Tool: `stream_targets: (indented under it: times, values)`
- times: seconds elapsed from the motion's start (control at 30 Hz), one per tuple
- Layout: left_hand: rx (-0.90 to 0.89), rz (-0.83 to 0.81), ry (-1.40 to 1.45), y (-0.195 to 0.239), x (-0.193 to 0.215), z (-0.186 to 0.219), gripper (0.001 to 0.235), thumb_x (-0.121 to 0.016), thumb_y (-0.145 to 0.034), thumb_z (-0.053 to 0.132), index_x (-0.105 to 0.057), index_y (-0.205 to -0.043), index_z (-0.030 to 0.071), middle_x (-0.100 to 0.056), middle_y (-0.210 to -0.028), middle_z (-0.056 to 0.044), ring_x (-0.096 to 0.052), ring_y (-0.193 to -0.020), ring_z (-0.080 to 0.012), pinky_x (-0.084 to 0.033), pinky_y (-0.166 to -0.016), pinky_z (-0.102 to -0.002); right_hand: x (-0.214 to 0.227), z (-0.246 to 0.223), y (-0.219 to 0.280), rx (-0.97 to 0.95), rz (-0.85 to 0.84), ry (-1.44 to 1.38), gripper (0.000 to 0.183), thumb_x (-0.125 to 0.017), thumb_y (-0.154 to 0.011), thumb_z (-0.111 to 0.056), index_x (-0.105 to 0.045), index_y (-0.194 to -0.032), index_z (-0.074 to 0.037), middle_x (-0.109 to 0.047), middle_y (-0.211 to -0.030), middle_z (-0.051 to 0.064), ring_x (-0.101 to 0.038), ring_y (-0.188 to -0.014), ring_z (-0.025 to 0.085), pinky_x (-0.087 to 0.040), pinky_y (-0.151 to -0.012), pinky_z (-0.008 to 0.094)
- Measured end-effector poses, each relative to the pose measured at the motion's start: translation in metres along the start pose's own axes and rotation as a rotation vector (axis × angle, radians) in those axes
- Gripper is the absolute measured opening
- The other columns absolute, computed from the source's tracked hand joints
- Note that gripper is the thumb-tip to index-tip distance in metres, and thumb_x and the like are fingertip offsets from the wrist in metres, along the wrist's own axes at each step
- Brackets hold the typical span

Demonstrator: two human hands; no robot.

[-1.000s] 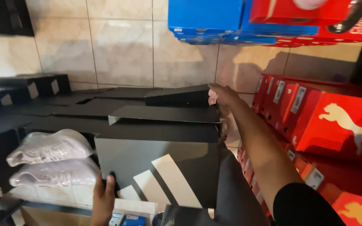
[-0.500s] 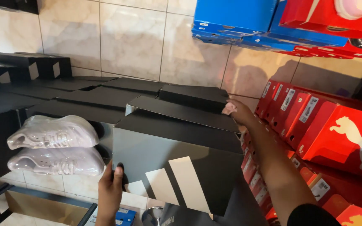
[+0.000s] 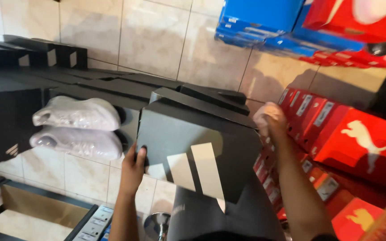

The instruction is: Organizing and inspecting shoes inside their boxes in a storage area

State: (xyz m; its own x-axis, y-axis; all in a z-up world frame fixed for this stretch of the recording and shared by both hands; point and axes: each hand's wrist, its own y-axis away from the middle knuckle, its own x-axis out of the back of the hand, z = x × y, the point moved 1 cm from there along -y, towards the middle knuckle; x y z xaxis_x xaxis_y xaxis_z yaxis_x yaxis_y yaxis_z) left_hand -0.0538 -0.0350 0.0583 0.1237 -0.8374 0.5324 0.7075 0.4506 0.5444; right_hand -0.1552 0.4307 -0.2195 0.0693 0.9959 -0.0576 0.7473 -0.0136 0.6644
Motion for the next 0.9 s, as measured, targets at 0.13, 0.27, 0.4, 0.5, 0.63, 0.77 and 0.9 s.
stream_targets:
  times: [0.13,0.27,0.4,0.5,0.63,0.77,0.9]
  values:
    - [0.012,-0.009,-0.052,-0.001,-0.002,0.008,0.052,-0.058,-0.103,0.033,-0.056,-0.145,0.001,-0.062,-0.132,-0.034,-0.054,-0.129,-0.0513,-0.042,-0.11,-0.06,-0.004,-0.13,0.084,0.348,0.131,-0.231,0.05,-0.071,-0.083,-0.008,-0.053,-0.129,0.002,-0.061,-0.117,0.023,-0.062,-0.108,0.033,-0.053,-0.095,0.045]
    - [0.013,-0.033,-0.063,0.007,0.004,0.013,0.055,-0.059,-0.102,0.04,-0.056,-0.146,0.007,-0.062,-0.134,-0.03,-0.054,-0.13,-0.0471,-0.041,-0.113,-0.057,-0.02,-0.193,0.182,0.57,0.032,0.141,0.037,-0.064,-0.096,-0.027,-0.061,-0.124,-0.003,-0.069,-0.118,0.008,-0.069,-0.11,0.01,-0.054,-0.1,0.018]
    - [0.022,-0.081,-0.183,-0.001,0.005,0.008,0.058,-0.055,-0.1,0.043,-0.045,-0.155,0.029,-0.06,-0.143,-0.02,-0.056,-0.13,-0.0443,-0.044,-0.111,-0.057,-0.122,-0.187,0.208,1.22,0.009,0.959,0.108,-0.058,-0.082,-0.063,-0.036,-0.152,0.016,-0.035,-0.155,0.043,-0.047,-0.134,0.057,-0.04,-0.113,0.055]
    - [-0.192,-0.043,-0.416,-0.008,-0.005,0.03,0.066,-0.056,-0.097,0.035,-0.036,-0.159,0.028,-0.057,-0.144,-0.019,-0.057,-0.13,-0.0434,-0.047,-0.106,-0.057,-0.193,-0.158,0.23,1.37,0.068,1.05,0.086,-0.065,-0.08,-0.061,-0.055,-0.147,-0.009,-0.049,-0.152,0.025,-0.046,-0.137,0.051,-0.032,-0.113,0.066]
    - [-0.201,-0.003,-0.366,-0.016,-0.019,0.016,0.053,-0.036,-0.108,0.034,-0.033,-0.16,0.028,-0.055,-0.147,-0.013,-0.059,-0.125,-0.0431,-0.05,-0.099,-0.057,-0.276,-0.113,0.239,1.216,-0.008,1.081,0.074,-0.056,-0.088,-0.038,-0.044,-0.148,0.004,-0.042,-0.15,0.032,-0.037,-0.14,0.056,-0.019,-0.117,0.071]
    - [-0.173,-0.157,-0.272,-0.033,-0.003,0.007,0.051,-0.035,-0.107,0.034,-0.035,-0.158,0.039,-0.054,-0.15,-0.009,-0.058,-0.128,-0.0409,-0.049,-0.104,-0.055,-0.349,-0.118,0.217,1.167,-0.021,1.123,0.074,-0.054,-0.087,-0.032,-0.043,-0.153,-0.002,-0.037,-0.161,0.022,-0.03,-0.149,0.05,-0.023,-0.116,0.067]
    - [-0.195,-0.208,-0.345,-0.035,0.0,-0.005,0.055,-0.033,-0.107,0.028,-0.028,-0.161,0.038,-0.052,-0.151,-0.017,-0.059,-0.123,-0.0495,-0.046,-0.106,-0.061,-0.321,-0.122,0.198,1.214,-0.055,1.252,0.079,-0.065,-0.075,-0.039,-0.053,-0.146,-0.007,-0.045,-0.157,0.019,-0.042,-0.142,0.045,-0.03,-0.111,0.067]
